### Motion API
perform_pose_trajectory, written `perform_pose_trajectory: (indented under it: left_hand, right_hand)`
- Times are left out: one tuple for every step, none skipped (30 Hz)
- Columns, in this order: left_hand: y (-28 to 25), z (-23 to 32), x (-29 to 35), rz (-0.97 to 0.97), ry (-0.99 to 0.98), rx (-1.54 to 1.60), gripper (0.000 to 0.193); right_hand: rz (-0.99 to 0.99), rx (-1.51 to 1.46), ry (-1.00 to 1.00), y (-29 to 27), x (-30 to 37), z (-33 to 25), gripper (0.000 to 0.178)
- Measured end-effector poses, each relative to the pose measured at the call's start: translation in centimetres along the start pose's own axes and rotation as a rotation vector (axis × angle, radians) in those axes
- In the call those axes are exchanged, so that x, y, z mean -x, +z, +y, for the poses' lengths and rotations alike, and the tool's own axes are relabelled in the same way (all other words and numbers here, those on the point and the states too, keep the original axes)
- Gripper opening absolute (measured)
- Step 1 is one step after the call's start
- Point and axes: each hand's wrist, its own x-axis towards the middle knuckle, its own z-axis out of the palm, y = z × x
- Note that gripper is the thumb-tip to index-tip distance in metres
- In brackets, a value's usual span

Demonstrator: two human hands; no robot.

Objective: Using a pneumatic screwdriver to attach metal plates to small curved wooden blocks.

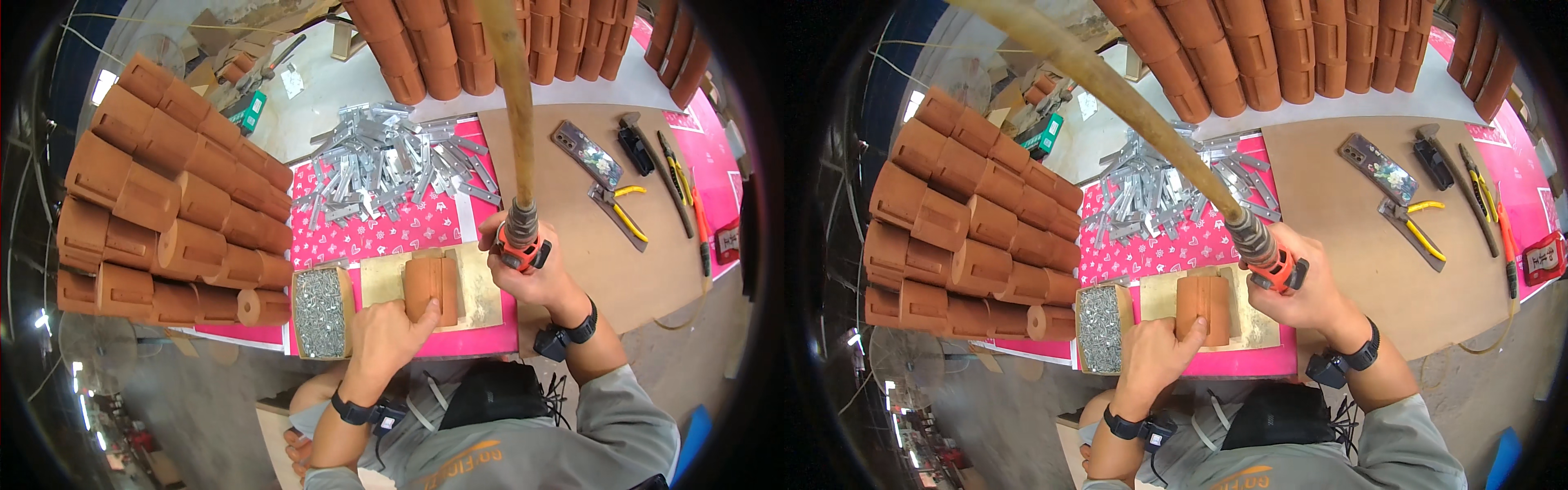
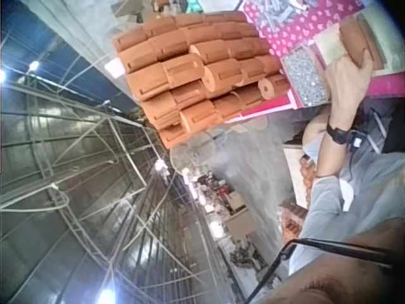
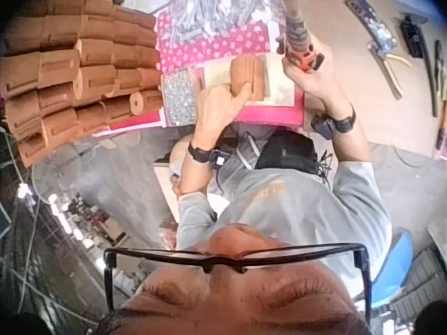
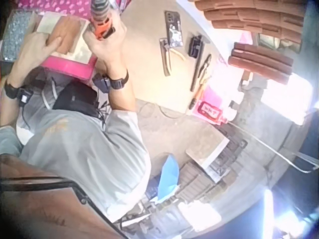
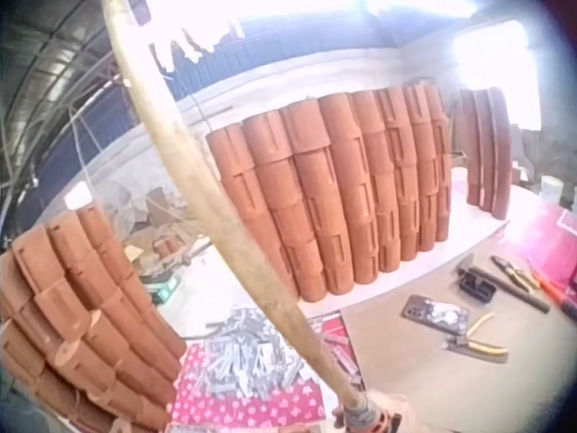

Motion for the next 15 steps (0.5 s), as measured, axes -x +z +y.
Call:
perform_pose_trajectory:
  left_hand:
    - [0.0, 0.2, 0.0, 0.000, -0.001, -0.004, 0.068]
    - [0.0, 0.3, -0.1, -0.013, -0.011, 0.001, 0.069]
    - [-0.1, 0.4, -0.2, -0.025, -0.022, 0.007, 0.069]
    - [0.0, 0.4, -0.4, -0.029, -0.020, 0.004, 0.069]
    - [0.0, 0.2, -0.7, -0.035, -0.011, 0.002, 0.070]
    - [-0.3, 0.0, -0.6, -0.034, -0.013, -0.005, 0.070]
    - [-0.7, -0.5, -0.9, -0.031, -0.020, -0.011, 0.070]
    - [-1.0, -1.3, -1.7, 0.064, -0.055, 0.016, 0.068]
    - [-1.3, -2.1, -2.6, 0.159, -0.089, 0.043, 0.065]
    - [-1.8, -2.6, -4.1, 0.230, -0.069, 0.089, 0.054]
    - [-2.4, -3.5, -5.2, 0.306, -0.056, 0.133, 0.043]
    - [-1.9, -5.3, -6.1, 0.311, -0.055, 0.130, 0.043]
    - [-1.2, -7.2, -7.4, 0.355, -0.006, -0.070, 0.038]
    - [-0.6, -8.6, -8.7, 0.387, 0.035, -0.278, 0.037]
    - [-0.8, -8.7, -8.9, 0.384, 0.042, -0.282, 0.037]
  right_hand:
    - [-0.016, 0.002, -0.006, -0.1, 0.0, -0.1, 0.033]
    - [-0.033, 0.005, -0.012, -0.1, 0.0, -0.2, 0.033]
    - [-0.032, 0.001, -0.013, -0.2, 0.0, -0.2, 0.033]
    - [-0.035, 0.022, -0.018, -0.3, 0.0, 0.1, 0.033]
    - [-0.037, 0.044, -0.024, -0.4, 0.1, 0.3, 0.033]
    - [-0.041, 0.034, -0.027, -0.3, -0.1, 0.3, 0.033]
    - [-0.052, 0.037, -0.021, -0.2, -0.2, 0.2, 0.033]
    - [-0.056, 0.050, -0.010, -0.3, -0.2, 0.2, 0.033]
    - [-0.051, 0.050, -0.010, -0.3, -0.1, 0.3, 0.033]
    - [-0.019, 0.027, -0.006, -0.2, -0.1, 0.4, 0.034]
    - [0.007, -0.003, -0.006, 0.0, -0.1, 0.4, 0.036]
    - [0.009, -0.004, -0.011, 0.0, 0.0, 0.3, 0.036]
    - [0.005, 0.012, -0.035, -0.2, 0.0, -0.1, 0.037]
    - [-0.002, 0.017, -0.048, -0.3, -0.3, 0.4, 0.038]
    - [0.006, 0.015, -0.046, -0.3, -0.2, 0.5, 0.038]
